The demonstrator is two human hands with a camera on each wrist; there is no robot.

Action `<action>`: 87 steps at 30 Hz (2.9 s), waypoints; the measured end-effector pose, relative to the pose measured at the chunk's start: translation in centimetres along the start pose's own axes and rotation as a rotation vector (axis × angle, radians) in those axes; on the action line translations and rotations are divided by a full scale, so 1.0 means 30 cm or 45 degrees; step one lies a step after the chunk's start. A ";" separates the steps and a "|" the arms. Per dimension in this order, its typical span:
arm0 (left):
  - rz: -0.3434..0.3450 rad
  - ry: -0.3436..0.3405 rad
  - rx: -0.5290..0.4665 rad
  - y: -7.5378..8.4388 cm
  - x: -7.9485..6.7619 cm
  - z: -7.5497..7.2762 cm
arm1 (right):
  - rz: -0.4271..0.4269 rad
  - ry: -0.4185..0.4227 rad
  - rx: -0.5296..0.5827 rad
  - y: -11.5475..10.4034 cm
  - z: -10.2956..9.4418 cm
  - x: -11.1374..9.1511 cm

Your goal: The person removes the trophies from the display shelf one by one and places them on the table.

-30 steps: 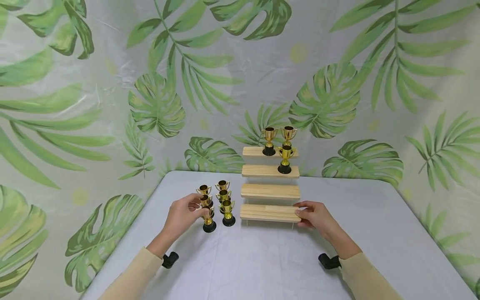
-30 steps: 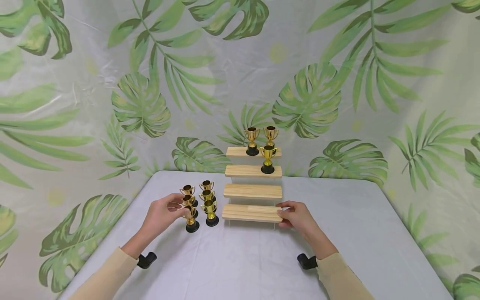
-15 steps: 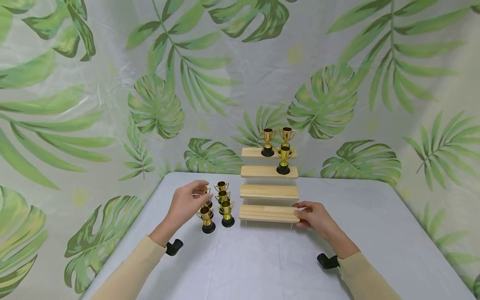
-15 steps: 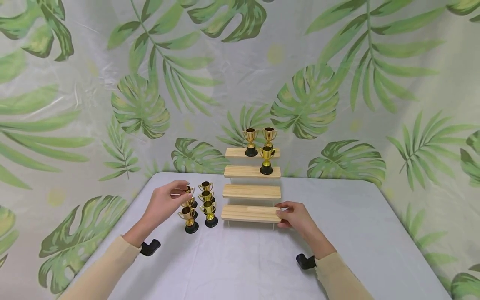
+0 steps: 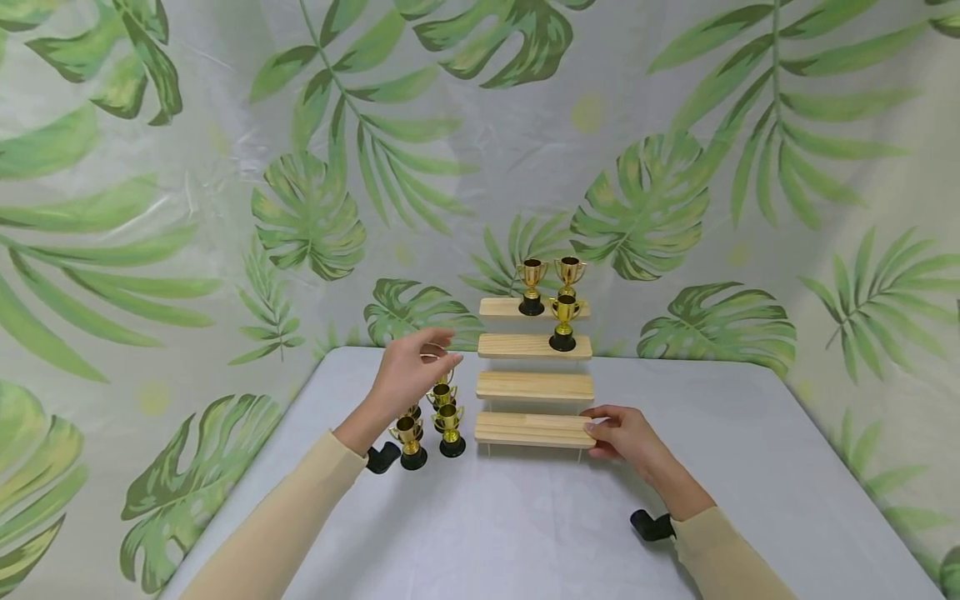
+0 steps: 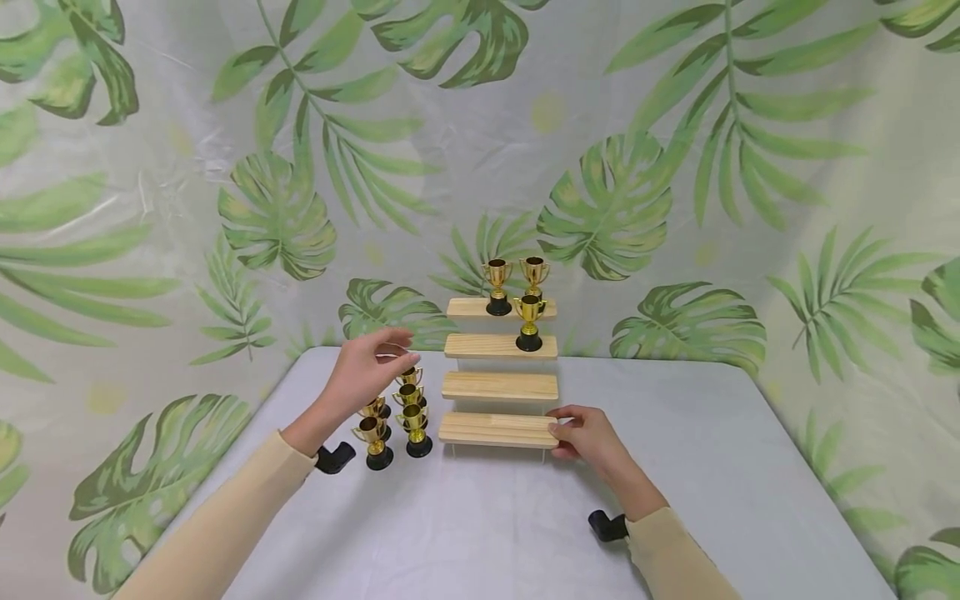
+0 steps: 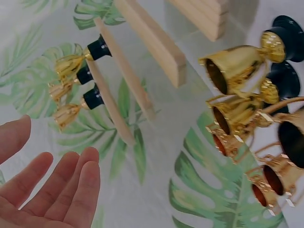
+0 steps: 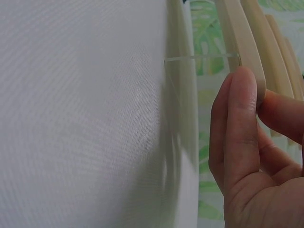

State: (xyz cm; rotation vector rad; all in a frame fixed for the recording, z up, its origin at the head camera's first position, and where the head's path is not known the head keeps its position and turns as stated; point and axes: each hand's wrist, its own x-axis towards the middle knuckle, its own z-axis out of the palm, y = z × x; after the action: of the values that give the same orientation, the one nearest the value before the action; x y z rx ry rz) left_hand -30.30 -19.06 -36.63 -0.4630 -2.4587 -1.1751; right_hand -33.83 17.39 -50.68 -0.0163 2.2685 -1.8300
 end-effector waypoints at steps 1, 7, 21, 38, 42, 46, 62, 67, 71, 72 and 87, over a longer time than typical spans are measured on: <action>0.007 -0.008 -0.008 0.012 0.013 0.006 | 0.001 -0.001 -0.002 -0.001 0.000 -0.001; 0.069 -0.046 -0.039 0.077 0.093 0.058 | 0.000 0.007 -0.005 -0.003 -0.007 -0.004; 0.124 -0.177 -0.057 0.178 0.251 0.222 | -0.026 -0.006 0.009 0.003 0.000 -0.003; 0.124 -0.211 0.088 0.223 0.394 0.407 | -0.018 0.013 -0.001 0.002 -0.011 -0.004; 0.100 -0.206 0.095 0.220 0.410 0.425 | -0.023 0.007 0.003 -0.001 -0.004 -0.004; 0.096 -0.205 0.097 0.217 0.421 0.436 | -0.032 0.006 0.011 -0.002 0.000 -0.007; 0.068 -0.250 0.111 0.237 0.444 0.446 | -0.017 0.019 0.031 0.003 0.005 -0.007; 0.070 -0.257 0.113 0.235 0.439 0.446 | -0.010 0.017 0.029 0.008 0.010 -0.003; 0.069 -0.251 0.108 0.227 0.438 0.441 | -0.013 0.016 0.031 0.007 0.014 -0.002; 0.070 -0.248 0.109 0.224 0.438 0.440 | -0.017 0.012 0.034 0.005 0.013 -0.003; 0.092 -0.223 0.140 0.242 0.396 0.355 | -0.034 0.015 0.021 0.009 -0.004 0.002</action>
State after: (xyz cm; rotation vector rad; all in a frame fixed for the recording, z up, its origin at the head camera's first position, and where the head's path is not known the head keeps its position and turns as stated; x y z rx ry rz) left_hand -39.51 -4.73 -32.43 -0.6406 -2.6139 -1.0032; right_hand -33.86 17.55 -50.93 -0.0331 2.2723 -1.8666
